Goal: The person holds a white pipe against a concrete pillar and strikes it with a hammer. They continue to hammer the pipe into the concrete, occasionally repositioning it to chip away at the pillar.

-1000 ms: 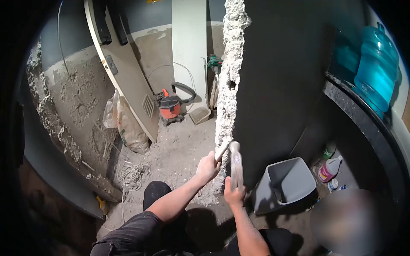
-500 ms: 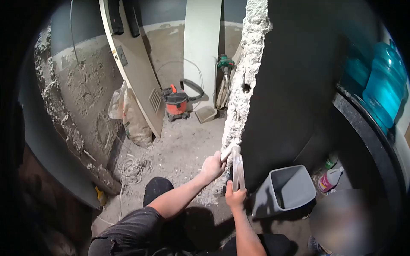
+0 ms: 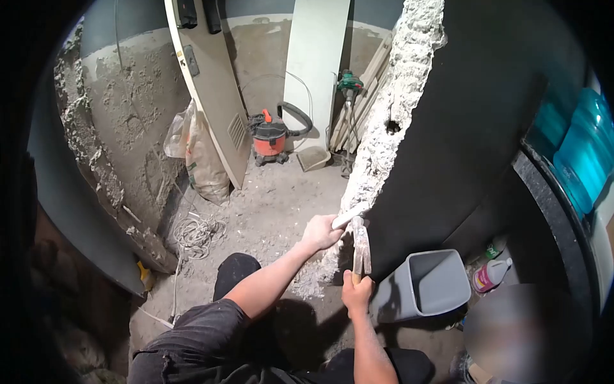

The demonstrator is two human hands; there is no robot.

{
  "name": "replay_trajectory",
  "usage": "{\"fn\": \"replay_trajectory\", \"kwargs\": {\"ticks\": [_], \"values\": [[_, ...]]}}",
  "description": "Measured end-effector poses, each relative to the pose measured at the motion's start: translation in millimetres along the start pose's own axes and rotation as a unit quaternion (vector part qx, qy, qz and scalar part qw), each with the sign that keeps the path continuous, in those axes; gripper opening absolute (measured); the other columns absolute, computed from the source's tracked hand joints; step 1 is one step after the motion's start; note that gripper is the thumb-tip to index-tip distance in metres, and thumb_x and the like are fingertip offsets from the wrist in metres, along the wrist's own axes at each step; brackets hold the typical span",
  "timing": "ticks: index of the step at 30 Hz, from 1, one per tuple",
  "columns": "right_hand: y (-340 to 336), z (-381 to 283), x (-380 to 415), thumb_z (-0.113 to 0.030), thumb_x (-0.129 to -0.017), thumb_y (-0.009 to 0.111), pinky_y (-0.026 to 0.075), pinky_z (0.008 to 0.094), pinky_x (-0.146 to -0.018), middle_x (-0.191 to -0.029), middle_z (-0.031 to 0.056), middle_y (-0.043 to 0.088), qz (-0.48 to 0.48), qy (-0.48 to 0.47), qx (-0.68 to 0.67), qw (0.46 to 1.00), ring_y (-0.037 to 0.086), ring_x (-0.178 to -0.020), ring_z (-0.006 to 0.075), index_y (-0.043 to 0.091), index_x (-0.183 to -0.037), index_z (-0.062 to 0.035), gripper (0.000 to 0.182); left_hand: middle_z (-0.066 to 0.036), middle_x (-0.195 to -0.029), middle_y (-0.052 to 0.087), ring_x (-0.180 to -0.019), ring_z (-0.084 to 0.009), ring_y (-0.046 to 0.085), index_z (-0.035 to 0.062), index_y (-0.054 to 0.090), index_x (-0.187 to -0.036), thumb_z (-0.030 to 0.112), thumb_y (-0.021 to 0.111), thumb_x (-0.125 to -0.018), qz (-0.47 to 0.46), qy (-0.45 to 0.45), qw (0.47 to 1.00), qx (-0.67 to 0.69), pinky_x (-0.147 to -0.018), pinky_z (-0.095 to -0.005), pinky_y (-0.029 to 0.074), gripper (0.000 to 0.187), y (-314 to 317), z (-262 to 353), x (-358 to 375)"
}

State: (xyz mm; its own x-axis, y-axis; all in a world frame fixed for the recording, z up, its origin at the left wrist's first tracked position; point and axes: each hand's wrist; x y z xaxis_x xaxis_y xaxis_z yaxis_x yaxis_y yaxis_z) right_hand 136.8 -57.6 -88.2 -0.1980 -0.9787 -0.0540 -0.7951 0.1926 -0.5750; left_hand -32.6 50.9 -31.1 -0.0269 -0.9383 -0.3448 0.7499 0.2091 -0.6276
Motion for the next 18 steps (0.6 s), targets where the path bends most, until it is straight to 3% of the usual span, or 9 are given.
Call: {"fn": "replay_trajectory", "kwargs": {"ticks": [2, 4, 6, 7, 8, 10, 12, 16, 18], "values": [[7, 10, 2, -0.022, -0.085, 0.067, 0.045, 0.0415, -0.062, -0.068, 0.0150, 0.061, 0.104, -0.164, -0.152, 0.969, 0.059, -0.064, 0.0266, 0.060, -0.076, 0.0033, 0.027, -0.020, -0.082, 0.068, -0.082, -0.0395, 0.067, 0.0126, 0.070, -0.090, 0.030, 0.062, -0.077, -0.027, 0.006, 1.000, -0.007, -0.076, -0.0483, 0.053, 0.023, -5, -5, -5], [0, 7, 13, -0.021, -0.086, 0.066, 0.044, 0.0402, -0.060, -0.065, 0.0122, 0.057, 0.095, -0.206, -0.129, 0.965, 0.055, -0.061, 0.0259, 0.059, -0.079, 0.0006, 0.024, -0.019, -0.082, 0.069, -0.084, -0.0375, 0.067, 0.0146, 0.072, -0.095, 0.037, 0.063, -0.079, -0.096, -0.026, 0.995, 0.015, -0.076, -0.0456, 0.054, 0.029, -11, 6, -4], [6, 23, 12, -0.020, -0.087, 0.066, 0.043, 0.0403, -0.059, -0.063, 0.0095, 0.053, 0.186, -0.268, 0.016, 0.945, 0.053, -0.060, 0.0270, 0.057, -0.081, -0.0016, 0.021, -0.016, -0.082, 0.070, -0.082, -0.0327, 0.069, 0.0149, 0.072, -0.099, 0.039, 0.066, -0.081, -0.160, -0.033, 0.986, 0.026, -0.077, -0.0408, 0.053, 0.031, 0, 5, -6], [2, 23, 16, -0.014, -0.089, 0.064, 0.041, 0.0352, -0.054, -0.061, 0.0046, 0.050, 0.208, -0.276, 0.000, 0.938, 0.050, -0.055, 0.0204, 0.053, -0.078, -0.0054, 0.018, -0.015, -0.082, 0.071, -0.080, -0.0286, 0.069, 0.0128, 0.072, -0.099, 0.037, 0.067, -0.082, -0.151, -0.060, 0.975, 0.151, -0.076, -0.0386, 0.053, 0.030, 10, 2, -3], [0, 27, 18, -0.014, -0.089, 0.064, 0.041, 0.0352, -0.054, -0.061, 0.0046, 0.050, 0.216, -0.267, 0.004, 0.939, 0.050, -0.055, 0.0204, 0.053, -0.078, -0.0054, 0.018, -0.013, -0.081, 0.071, -0.078, -0.0246, 0.070, 0.0107, 0.072, -0.099, 0.035, 0.069, -0.082, -0.140, -0.091, 0.948, 0.272, -0.076, -0.0364, 0.053, 0.030, 18, 0, 1], [-5, 34, 13, -0.007, -0.090, 0.062, 0.038, 0.0280, -0.048, -0.062, 0.0000, 0.048, 0.102, -0.151, -0.183, 0.966, 0.047, -0.051, 0.0113, 0.047, -0.071, -0.0096, 0.024, -0.011, -0.077, 0.071, -0.074, -0.0174, 0.069, 0.0051, 0.071, -0.098, 0.022, 0.069, -0.079, -0.083, -0.051, 0.959, 0.265, -0.071, -0.0338, 0.053, 0.025, 22, -1, 0], [-10, 33, 6, -0.003, -0.090, 0.059, 0.035, 0.0236, -0.045, -0.061, -0.0024, 0.045, 0.126, -0.178, -0.255, 0.942, 0.044, -0.050, 0.0068, 0.045, -0.071, -0.0103, 0.025, -0.010, -0.074, 0.071, -0.073, -0.0163, 0.069, 0.0017, 0.070, -0.096, 0.016, 0.066, -0.076, -0.072, 0.085, 0.982, 0.154, -0.069, -0.0336, 0.054, 0.025, 13, -15, 0], [-12, 62, -2, -0.004, -0.089, 0.061, 0.035, 0.0242, -0.045, -0.061, -0.0016, 0.047, 0.180, -0.164, -0.217, 0.945, 0.044, -0.048, 0.0074, 0.046, -0.071, -0.0089, 0.024, -0.016, -0.076, 0.069, -0.075, -0.0261, 0.071, 0.0076, 0.071, -0.090, 0.014, 0.067, -0.071, -0.056, 0.047, 0.974, 0.213, -0.071, -0.0350, 0.055, 0.020, 14, -28, -4], [-8, 69, -8, -0.005, -0.089, 0.062, 0.036, 0.0243, -0.045, -0.060, -0.0013, 0.048, 0.206, -0.148, -0.166, 0.953, 0.044, -0.047, 0.0076, 0.047, -0.071, -0.0086, 0.024, -0.019, -0.075, 0.067, -0.074, -0.0335, 0.069, 0.0070, 0.067, -0.084, 0.018, 0.070, -0.071, -0.105, 0.143, 0.974, 0.139, -0.070, -0.0386, 0.055, 0.017, 8, -14, 6]]}}
Point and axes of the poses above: each hand's wrist, its own x-axis away from the middle knuckle, its own y-axis out of the palm, z = x × y
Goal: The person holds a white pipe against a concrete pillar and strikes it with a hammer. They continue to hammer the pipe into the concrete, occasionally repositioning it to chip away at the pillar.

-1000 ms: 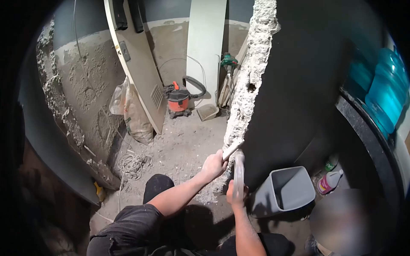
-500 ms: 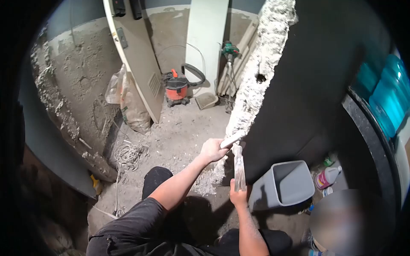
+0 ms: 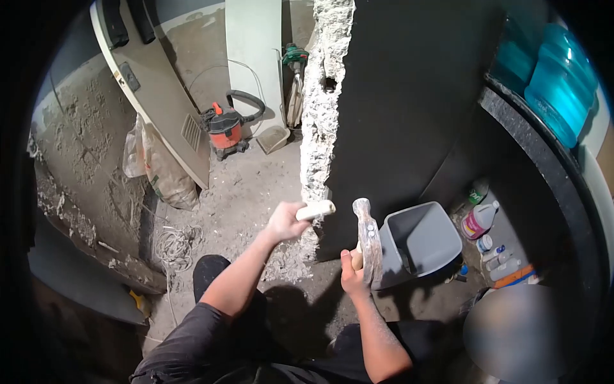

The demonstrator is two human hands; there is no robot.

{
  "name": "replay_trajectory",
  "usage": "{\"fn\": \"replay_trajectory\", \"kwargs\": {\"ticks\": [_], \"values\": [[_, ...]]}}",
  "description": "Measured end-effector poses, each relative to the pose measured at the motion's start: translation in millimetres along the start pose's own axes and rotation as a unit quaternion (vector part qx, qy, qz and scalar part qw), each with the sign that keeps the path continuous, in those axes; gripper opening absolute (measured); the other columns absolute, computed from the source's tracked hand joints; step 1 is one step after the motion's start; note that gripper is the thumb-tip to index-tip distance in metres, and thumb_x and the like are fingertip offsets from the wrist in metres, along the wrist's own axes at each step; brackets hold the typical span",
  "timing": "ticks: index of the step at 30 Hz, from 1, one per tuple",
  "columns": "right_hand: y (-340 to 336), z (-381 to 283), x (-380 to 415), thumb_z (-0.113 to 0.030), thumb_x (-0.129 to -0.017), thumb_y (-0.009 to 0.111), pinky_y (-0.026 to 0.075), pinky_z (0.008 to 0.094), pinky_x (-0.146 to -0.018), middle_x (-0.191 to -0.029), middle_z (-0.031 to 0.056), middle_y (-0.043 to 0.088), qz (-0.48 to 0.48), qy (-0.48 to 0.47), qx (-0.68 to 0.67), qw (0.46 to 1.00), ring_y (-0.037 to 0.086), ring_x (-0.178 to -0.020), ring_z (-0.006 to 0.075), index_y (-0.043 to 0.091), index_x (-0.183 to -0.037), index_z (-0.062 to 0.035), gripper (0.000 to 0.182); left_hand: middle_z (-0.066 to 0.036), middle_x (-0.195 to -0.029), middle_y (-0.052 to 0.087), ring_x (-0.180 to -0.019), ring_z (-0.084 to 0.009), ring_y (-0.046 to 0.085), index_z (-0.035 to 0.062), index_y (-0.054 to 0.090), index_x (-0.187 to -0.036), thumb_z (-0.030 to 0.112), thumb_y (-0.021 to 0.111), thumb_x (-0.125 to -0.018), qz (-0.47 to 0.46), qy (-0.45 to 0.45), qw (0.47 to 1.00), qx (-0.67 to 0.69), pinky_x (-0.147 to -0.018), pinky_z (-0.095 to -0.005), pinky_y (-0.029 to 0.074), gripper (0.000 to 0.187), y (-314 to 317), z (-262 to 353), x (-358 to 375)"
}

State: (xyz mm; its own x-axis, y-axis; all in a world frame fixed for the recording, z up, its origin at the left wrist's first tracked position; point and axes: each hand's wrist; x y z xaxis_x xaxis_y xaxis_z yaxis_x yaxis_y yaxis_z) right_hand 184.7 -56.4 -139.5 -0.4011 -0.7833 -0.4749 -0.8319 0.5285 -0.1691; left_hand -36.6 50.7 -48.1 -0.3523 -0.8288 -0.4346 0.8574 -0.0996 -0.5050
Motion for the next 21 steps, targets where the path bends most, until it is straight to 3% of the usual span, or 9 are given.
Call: {"fn": "replay_trajectory", "kwargs": {"ticks": [1, 4, 6, 7, 12, 13, 14, 18, 21], "values": [[0, -12, -1, -0.007, -0.089, 0.063, 0.036, 0.0242, -0.045, -0.060, -0.0009, 0.048, -0.019, 0.008, -0.010, 1.000, 0.045, -0.047, 0.0077, 0.048, -0.071, -0.0082, 0.024, -0.019, -0.072, 0.064, -0.074, -0.0374, 0.066, 0.0063, 0.060, -0.085, 0.021, 0.072, -0.071, -0.050, -0.014, 0.998, -0.038, -0.068, -0.0419, 0.053, 0.024, 0, 11, 6], [3, -28, 3, -0.012, -0.089, 0.065, 0.037, 0.0241, -0.043, -0.059, 0.0001, 0.050, -0.042, 0.086, -0.067, 0.993, 0.047, -0.047, 0.0079, 0.050, -0.072, -0.0065, 0.024, -0.018, -0.067, 0.062, -0.066, -0.0377, 0.065, 0.0066, 0.055, -0.093, 0.029, 0.072, -0.077, -0.006, -0.015, 0.999, -0.040, -0.061, -0.0431, 0.051, 0.033, 14, 34, 19], [10, -16, 4, -0.015, -0.090, 0.066, 0.037, 0.0246, -0.042, -0.059, 0.0004, 0.051, -0.020, 0.112, -0.072, 0.991, 0.048, -0.046, 0.0081, 0.052, -0.074, -0.0051, 0.023, -0.016, -0.066, 0.063, -0.062, -0.0331, 0.066, 0.0037, 0.057, -0.091, 0.029, 0.072, -0.084, 0.056, -0.014, 0.998, -0.030, -0.057, -0.0383, 0.050, 0.030, 16, 44, 21], [11, -20, 7, -0.015, -0.090, 0.066, 0.037, 0.0248, -0.041, -0.057, 0.0002, 0.051, -0.022, 0.151, -0.068, 0.986, 0.047, -0.044, 0.0082, 0.052, -0.074, -0.0045, 0.024, -0.018, -0.063, 0.060, -0.060, -0.0366, 0.064, 0.0045, 0.057, -0.088, 0.034, 0.068, -0.088, 0.065, -0.020, 0.997, -0.025, -0.056, -0.0422, 0.048, 0.032, 16, 43, 20], [9, -46, 2, -0.014, -0.089, 0.066, 0.037, 0.0250, -0.041, -0.059, 0.0009, 0.053, -0.045, 0.142, -0.123, 0.981, 0.048, -0.045, 0.0082, 0.051, -0.071, -0.0056, 0.025, -0.020, -0.061, 0.059, -0.059, -0.0387, 0.062, 0.0022, 0.058, -0.084, 0.034, 0.064, -0.092, 0.030, -0.062, 0.995, -0.072, -0.055, -0.0441, 0.047, 0.033, 9, 50, 17], [9, -46, 2, -0.016, -0.088, 0.067, 0.042, 0.0306, -0.065, -0.080, 0.0073, 0.057, -0.048, 0.155, -0.147, 0.976, 0.054, -0.069, 0.0155, 0.055, -0.088, -0.0004, 0.019, -0.020, -0.062, 0.059, -0.059, -0.0395, 0.062, 0.0019, 0.058, -0.084, 0.035, 0.064, -0.092, 0.039, -0.076, 0.993, -0.084, -0.056, -0.0445, 0.047, 0.035, 10, 49, 17], [9, -46, 2, -0.018, -0.088, 0.068, 0.046, 0.0363, -0.088, -0.100, 0.0137, 0.062, -0.051, 0.168, -0.169, 0.970, 0.061, -0.094, 0.0228, 0.060, -0.105, 0.0048, 0.029, -0.021, -0.062, 0.060, -0.060, -0.0404, 0.062, 0.0016, 0.058, -0.084, 0.036, 0.063, -0.092, 0.048, -0.090, 0.990, -0.095, -0.056, -0.0449, 0.047, 0.036, 12, 49, 16], [6, -43, 5, -0.015, -0.087, 0.067, 0.045, 0.0362, -0.093, -0.107, 0.0157, 0.061, -0.048, 0.121, -0.140, 0.982, 0.060, -0.098, 0.0248, 0.059, -0.113, 0.0045, 0.033, -0.022, -0.064, 0.061, -0.062, -0.0416, 0.062, 0.0006, 0.059, -0.085, 0.038, 0.061, -0.093, 0.045, -0.085, 0.990, -0.104, -0.057, -0.0457, 0.047, 0.038, 15, 50, 15], [-4, -58, 6, -0.013, -0.087, 0.065, 0.047, 0.0394, -0.080, -0.086, 0.0123, 0.062, -0.063, 0.032, -0.052, 0.996, 0.061, -0.084, 0.0285, 0.062, -0.093, 0.0003, 0.015, -0.023, -0.066, 0.061, -0.063, -0.0414, 0.063, 0.0000, 0.060, -0.086, 0.038, 0.061, -0.093, 0.051, -0.092, 0.991, -0.083, -0.058, -0.0455, 0.048, 0.039, 15, 52, 15]]}}
Point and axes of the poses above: each hand's wrist, its own x-axis away from the middle knuckle, its own y-axis out of the palm, z = x × y
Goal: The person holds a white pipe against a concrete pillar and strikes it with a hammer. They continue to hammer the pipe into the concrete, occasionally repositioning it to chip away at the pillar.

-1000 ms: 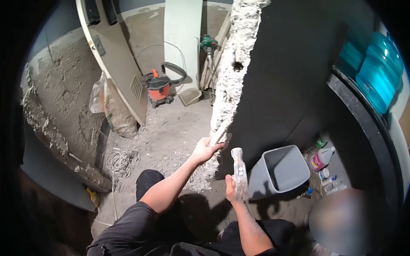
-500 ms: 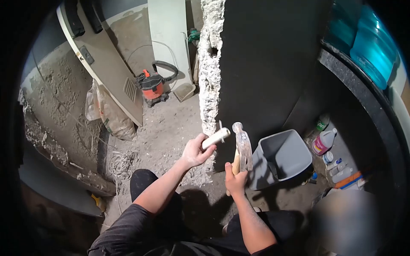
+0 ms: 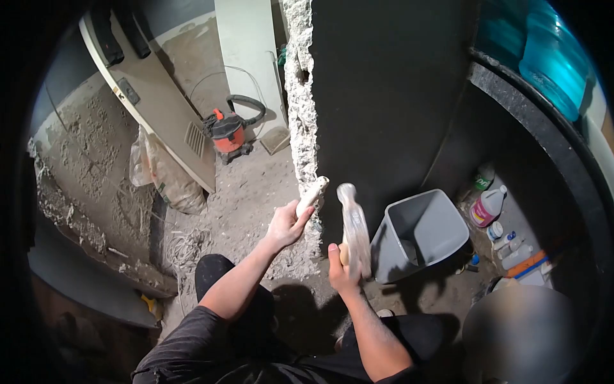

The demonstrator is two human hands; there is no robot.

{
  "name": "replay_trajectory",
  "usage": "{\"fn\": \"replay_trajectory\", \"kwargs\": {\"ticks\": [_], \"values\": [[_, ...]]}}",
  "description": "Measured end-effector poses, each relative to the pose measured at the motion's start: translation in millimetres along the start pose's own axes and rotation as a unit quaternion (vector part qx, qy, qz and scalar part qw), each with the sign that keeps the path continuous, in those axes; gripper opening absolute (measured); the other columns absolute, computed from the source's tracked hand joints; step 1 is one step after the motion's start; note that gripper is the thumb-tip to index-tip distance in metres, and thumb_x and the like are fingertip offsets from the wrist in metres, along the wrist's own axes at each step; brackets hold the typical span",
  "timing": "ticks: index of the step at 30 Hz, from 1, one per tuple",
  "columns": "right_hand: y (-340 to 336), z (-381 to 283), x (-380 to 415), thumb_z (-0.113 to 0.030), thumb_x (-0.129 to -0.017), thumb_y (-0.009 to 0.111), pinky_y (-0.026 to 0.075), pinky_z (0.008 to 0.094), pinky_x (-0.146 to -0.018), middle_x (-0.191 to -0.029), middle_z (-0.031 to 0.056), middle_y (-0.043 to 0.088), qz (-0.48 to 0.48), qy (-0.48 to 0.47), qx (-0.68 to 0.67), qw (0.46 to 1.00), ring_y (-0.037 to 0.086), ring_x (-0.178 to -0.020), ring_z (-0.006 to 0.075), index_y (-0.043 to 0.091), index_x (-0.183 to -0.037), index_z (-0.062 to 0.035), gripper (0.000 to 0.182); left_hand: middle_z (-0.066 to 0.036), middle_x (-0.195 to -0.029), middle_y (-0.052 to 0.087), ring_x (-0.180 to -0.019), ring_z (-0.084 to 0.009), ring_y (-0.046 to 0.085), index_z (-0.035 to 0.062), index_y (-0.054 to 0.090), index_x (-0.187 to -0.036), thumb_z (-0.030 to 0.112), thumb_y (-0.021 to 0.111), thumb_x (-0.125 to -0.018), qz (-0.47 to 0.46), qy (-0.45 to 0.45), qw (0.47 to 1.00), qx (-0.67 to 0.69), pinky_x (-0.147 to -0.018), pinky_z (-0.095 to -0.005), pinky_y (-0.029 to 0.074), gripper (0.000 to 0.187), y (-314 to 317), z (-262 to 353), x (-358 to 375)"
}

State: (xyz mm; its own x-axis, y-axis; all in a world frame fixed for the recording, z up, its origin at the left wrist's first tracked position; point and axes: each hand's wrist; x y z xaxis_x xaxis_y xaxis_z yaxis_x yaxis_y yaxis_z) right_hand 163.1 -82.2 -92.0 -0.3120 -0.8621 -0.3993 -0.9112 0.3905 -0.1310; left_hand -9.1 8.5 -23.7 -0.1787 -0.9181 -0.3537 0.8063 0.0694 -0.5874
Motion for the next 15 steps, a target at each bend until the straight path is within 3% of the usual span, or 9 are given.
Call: {"fn": "replay_trajectory", "kwargs": {"ticks": [2, 5, 6, 7, 9, 10, 12, 13, 15], "values": [[-12, -14, -4, -0.011, -0.087, 0.063, 0.044, 0.0419, -0.064, -0.063, 0.0095, 0.055, -0.048, -0.078, 0.016, 0.996, 0.058, -0.064, 0.0298, 0.057, -0.074, -0.0036, 0.016, -0.022, -0.066, 0.062, -0.064, -0.0414, 0.064, -0.0005, 0.061, -0.086, 0.038, 0.060, -0.094, -0.015, -0.004, 1.000, -0.006, -0.059, -0.0453, 0.048, 0.039, -1, 0, -1], [-9, -39, -2, -0.010, -0.088, 0.062, 0.044, 0.0429, -0.061, -0.061, 0.0107, 0.055, -0.044, -0.108, 0.044, 0.992, 0.057, -0.060, 0.0304, 0.060, -0.077, -0.0032, 0.012, -0.022, -0.068, 0.063, -0.064, -0.0389, 0.064, -0.0012, 0.061, -0.086, 0.038, 0.060, -0.094, -0.030, -0.007, 1.000, 0.000, -0.060, -0.0436, 0.049, 0.040, -3, -2, -2], [2, -25, -2, -0.012, -0.089, 0.062, 0.045, 0.0448, -0.060, -0.068, 0.0123, 0.060, -0.025, -0.133, 0.087, 0.987, 0.060, -0.063, 0.0320, 0.063, -0.084, -0.0020, 0.011, -0.022, -0.068, 0.063, -0.064, -0.0389, 0.064, -0.0012, 0.061, -0.086, 0.038, 0.060, -0.094, -0.036, -0.004, 0.999, -0.001, -0.060, -0.0436, 0.049, 0.040, -2, -3, -1], [16, 30, 2, -0.015, -0.091, 0.061, 0.049, 0.0456, -0.067, -0.084, 0.0159, 0.067, -0.071, -0.130, 0.201, 0.968, 0.065, -0.073, 0.0346, 0.064, -0.091, 0.0006, 0.015, -0.022, -0.069, 0.063, -0.065, -0.0374, 0.064, -0.0015, 0.062, -0.088, 0.038, 0.060, -0.094, -0.025, -0.007, 1.000, 0.018, -0.061, -0.0426, 0.049, 0.040, 0, -6, -1], [28, 27, 5, -0.016, -0.094, 0.058, 0.051, 0.0465, -0.078, -0.100, 0.0222, 0.066, -0.014, 0.079, 0.114, 0.990, 0.065, -0.089, 0.0401, 0.064, -0.097, 0.0032, 0.020, -0.022, -0.071, 0.064, -0.065, -0.0360, 0.064, -0.0018, 0.062, -0.090, 0.038, 0.060, -0.095, -0.009, -0.003, 0.999, 0.036, -0.062, -0.0415, 0.049, 0.040, -1, -2, -5], [30, 22, -1, -0.016, -0.094, 0.058, 0.051, 0.0465, -0.078, -0.100, 0.0222, 0.066, -0.014, 0.074, 0.112, 0.991, 0.065, -0.089, 0.0401, 0.064, -0.097, 0.0032, 0.020, -0.023, -0.072, 0.064, -0.066, -0.0347, 0.064, -0.0018, 0.062, -0.092, 0.037, 0.060, -0.095, -0.026, -0.025, 0.999, 0.029, -0.063, -0.0407, 0.049, 0.039, -5, 1, -7], [23, 3, 2, -0.018, -0.088, 0.065, 0.046, 0.0396, -0.067, -0.072, 0.0100, 0.061, 0.089, -0.195, 0.125, 0.969, 0.059, -0.070, 0.0276, 0.063, -0.080, -0.0045, 0.016, -0.022, -0.073, 0.065, -0.068, -0.0333, 0.066, -0.0016, 0.061, -0.095, 0.036, 0.063, -0.093, -0.044, -0.047, 0.998, 0.029, -0.065, -0.0399, 0.050, 0.037, -10, -1, -3], [8, -36, -4, -0.014, -0.088, 0.063, 0.045, 0.0374, -0.062, -0.069, 0.0073, 0.059, 0.022, -0.130, 0.063, 0.989, 0.057, -0.065, 0.0238, 0.059, -0.074, -0.0049, 0.017, -0.022, -0.073, 0.065, -0.068, -0.0333, 0.066, -0.0016, 0.061, -0.095, 0.036, 0.063, -0.093, -0.040, -0.049, 0.998, 0.029, -0.065, -0.0399, 0.050, 0.037, -12, 1, -3], [6, -34, 1, -0.010, -0.088, 0.062, 0.042, 0.0351, -0.060, -0.066, 0.0056, 0.057, -0.021, -0.026, -0.020, 0.999, 0.055, -0.064, 0.0202, 0.055, -0.070, -0.0057, 0.020, -0.022, -0.074, 0.066, -0.070, -0.0353, 0.067, -0.0003, 0.061, -0.094, 0.033, 0.067, -0.090, -0.057, -0.056, 0.997, -0.017, -0.066, -0.0406, 0.051, 0.034, -14, 5, -3]]}}
Point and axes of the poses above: each hand's wrist, its own x-axis away from the middle knuckle, its own y-axis out of the palm, z = x × y
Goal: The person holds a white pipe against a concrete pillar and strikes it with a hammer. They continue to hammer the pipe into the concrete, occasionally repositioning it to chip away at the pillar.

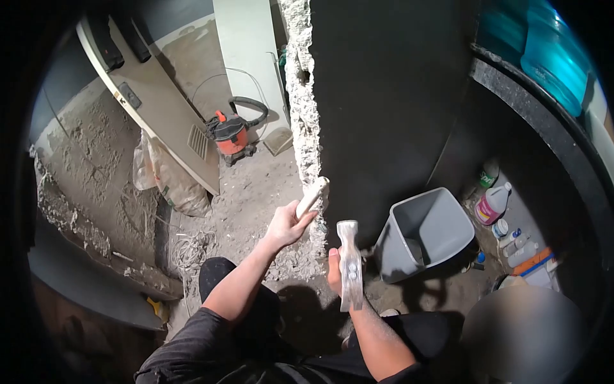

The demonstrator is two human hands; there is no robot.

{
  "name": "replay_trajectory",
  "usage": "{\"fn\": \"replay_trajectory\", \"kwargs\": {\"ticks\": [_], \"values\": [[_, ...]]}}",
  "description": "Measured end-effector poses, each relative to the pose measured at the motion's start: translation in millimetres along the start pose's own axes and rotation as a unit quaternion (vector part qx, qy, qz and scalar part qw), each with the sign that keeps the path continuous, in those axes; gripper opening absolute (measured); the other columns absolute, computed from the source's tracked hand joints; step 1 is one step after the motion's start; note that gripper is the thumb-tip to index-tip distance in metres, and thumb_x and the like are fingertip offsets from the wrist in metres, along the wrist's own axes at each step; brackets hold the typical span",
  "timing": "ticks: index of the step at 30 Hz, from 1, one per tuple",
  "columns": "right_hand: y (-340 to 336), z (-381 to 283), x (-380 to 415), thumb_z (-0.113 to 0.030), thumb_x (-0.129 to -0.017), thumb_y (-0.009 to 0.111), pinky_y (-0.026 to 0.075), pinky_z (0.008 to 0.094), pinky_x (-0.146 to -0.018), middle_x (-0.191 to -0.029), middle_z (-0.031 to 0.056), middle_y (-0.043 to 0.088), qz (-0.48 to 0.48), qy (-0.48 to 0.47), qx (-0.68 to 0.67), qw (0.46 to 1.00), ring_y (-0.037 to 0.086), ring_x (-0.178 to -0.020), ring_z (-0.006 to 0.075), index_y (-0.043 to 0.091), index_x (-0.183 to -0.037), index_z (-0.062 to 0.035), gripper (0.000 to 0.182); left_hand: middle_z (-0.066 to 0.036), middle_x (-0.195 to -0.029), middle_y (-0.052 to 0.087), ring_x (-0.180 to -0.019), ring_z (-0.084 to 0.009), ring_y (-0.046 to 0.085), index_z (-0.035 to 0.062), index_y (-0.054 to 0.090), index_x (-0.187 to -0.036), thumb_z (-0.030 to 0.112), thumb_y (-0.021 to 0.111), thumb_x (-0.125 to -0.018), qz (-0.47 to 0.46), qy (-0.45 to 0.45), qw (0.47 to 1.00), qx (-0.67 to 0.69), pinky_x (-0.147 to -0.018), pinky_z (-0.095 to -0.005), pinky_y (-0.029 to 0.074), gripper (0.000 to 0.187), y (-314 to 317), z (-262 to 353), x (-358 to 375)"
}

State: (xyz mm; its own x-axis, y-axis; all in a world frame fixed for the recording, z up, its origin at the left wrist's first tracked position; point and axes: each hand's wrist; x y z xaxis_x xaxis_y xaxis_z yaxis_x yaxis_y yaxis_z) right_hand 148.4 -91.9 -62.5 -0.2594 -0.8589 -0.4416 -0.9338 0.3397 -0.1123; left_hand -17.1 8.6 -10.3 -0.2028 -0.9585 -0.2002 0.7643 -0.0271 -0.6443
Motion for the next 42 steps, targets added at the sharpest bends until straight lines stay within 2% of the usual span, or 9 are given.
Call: {"fn": "replay_trajectory", "kwargs": {"ticks": [12, 20, 22, 28, 30, 32, 34, 37, 42], "values": [[1, 38, 7, -0.005, -0.091, 0.057, 0.037, 0.0282, -0.050, -0.060, 0.0015, 0.049, -0.023, -0.021, 0.057, 0.998, 0.048, -0.053, 0.0114, 0.046, -0.068, -0.0068, 0.026, -0.023, -0.074, 0.064, -0.074, -0.0432, 0.064, 0.0015, 0.056, -0.093, 0.019, 0.070, -0.082, 0.047, 0.097, 0.993, 0.037, -0.066, -0.0478, 0.051, 0.025, 24, -29, -8], [7, 79, 1, -0.007, -0.092, 0.056, 0.038, 0.0286, -0.050, -0.060, 0.0019, 0.050, -0.023, -0.228, 0.183, 0.956, 0.047, -0.050, 0.0126, 0.049, -0.069, -0.0059, 0.025, -0.025, -0.079, 0.065, -0.080, -0.0446, 0.064, 0.0012, 0.057, -0.097, 0.023, 0.068, -0.083, 0.043, 0.051, 0.998, -0.004, -0.071, -0.0504, 0.051, 0.028, 28, -23, -4], [23, 80, 6, -0.012, -0.088, 0.065, 0.042, 0.0288, -0.057, -0.063, 0.0031, 0.053, 0.012, 0.051, 0.038, 0.998, 0.054, -0.061, 0.0130, 0.051, -0.071, -0.0055, 0.023, -0.026, -0.080, 0.065, -0.081, -0.0450, 0.064, 0.0010, 0.057, -0.097, 0.024, 0.067, -0.084, 0.056, 0.073, 0.995, -0.026, -0.072, -0.0507, 0.051, 0.029, 35, -30, -4], [-1, 8, 2, -0.011, -0.090, 0.059, 0.042, 0.0374, -0.062, -0.066, 0.0049, 0.054, -0.023, -0.046, 0.076, 0.996, 0.053, -0.063, 0.0207, 0.053, -0.072, -0.0052, 0.019, -0.027, -0.083, 0.065, -0.084, -0.0452, 0.064, 0.0002, 0.059, -0.097, 0.025, 0.067, -0.083, 0.013, -0.006, 1.000, -0.017, -0.075, -0.0512, 0.051, 0.029, 26, -24, -7], [3, 25, 0, -0.014, -0.091, 0.058, 0.043, 0.0414, -0.068, -0.070, 0.0076, 0.057, 0.030, -0.261, 0.226, 0.938, 0.055, -0.071, 0.0266, 0.055, -0.075, -0.0035, 0.020, -0.026, -0.085, 0.066, -0.086, -0.0444, 0.064, 0.0009, 0.061, -0.094, 0.023, 0.067, -0.082, 0.015, 0.016, 1.000, -0.011, -0.077, -0.0503, 0.051, 0.025, 24, -23, -7], [26, 63, 15, -0.018, -0.090, 0.061, 0.043, 0.0451, -0.077, -0.082, 0.0154, 0.061, 0.071, 0.024, 0.163, 0.984, 0.057, -0.085, 0.0357, 0.059, -0.079, -0.0043, 0.017, -0.025, -0.087, 0.066, -0.087, -0.0439, 0.064, 0.0011, 0.061, -0.093, 0.021, 0.067, -0.082, 0.024, 0.024, 0.999, -0.001, -0.078, -0.0496, 0.051, 0.024, 23, -19, -7], [21, 62, 12, -0.018, -0.090, 0.061, 0.044, 0.0450, -0.071, -0.078, 0.0162, 0.062, -0.035, 0.108, 0.160, 0.980, 0.058, -0.079, 0.0363, 0.057, -0.076, -0.0027, 0.021, -0.025, -0.089, 0.066, -0.088, -0.0434, 0.064, 0.0012, 0.062, -0.092, 0.020, 0.067, -0.081, 0.039, 0.030, 0.999, 0.009, -0.078, -0.0488, 0.051, 0.022, 19, -23, -10], [11, 6, 9, -0.007, -0.088, 0.060, 0.048, 0.0420, -0.067, -0.089, 0.0213, 0.066, -0.093, -0.114, 0.294, 0.945, 0.062, -0.083, 0.0382, 0.063, -0.080, -0.0012, 0.010, -0.022, -0.084, 0.067, -0.082, -0.0361, 0.068, 0.0029, 0.066, -0.096, 0.015, 0.065, -0.080, 0.028, 0.041, 0.999, 0.012, -0.074, -0.0401, 0.052, 0.020, 24, -39, -15], [1, -26, 1, -0.005, -0.088, 0.057, 0.037, 0.0438, -0.058, -0.067, 0.0142, 0.050, -0.023, -0.084, 0.044, 0.995, 0.048, -0.065, 0.0369, 0.045, -0.066, -0.0029, 0.025, -0.021, -0.086, 0.068, -0.083, -0.0345, 0.068, 0.0047, 0.067, -0.101, 0.014, 0.064, -0.081, 0.010, 0.005, 0.995, 0.100, -0.075, -0.0392, 0.052, 0.023, 34, -38, -12]]}}
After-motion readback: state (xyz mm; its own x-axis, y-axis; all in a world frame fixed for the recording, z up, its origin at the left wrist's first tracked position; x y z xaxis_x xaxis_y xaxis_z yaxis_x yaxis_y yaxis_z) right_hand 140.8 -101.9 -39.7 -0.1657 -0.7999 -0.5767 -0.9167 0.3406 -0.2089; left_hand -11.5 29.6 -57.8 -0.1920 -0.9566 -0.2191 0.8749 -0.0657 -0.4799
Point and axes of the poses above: each hand's wrist, its own x-axis away from the middle knuckle, its own y-axis out of the palm, z = x × y
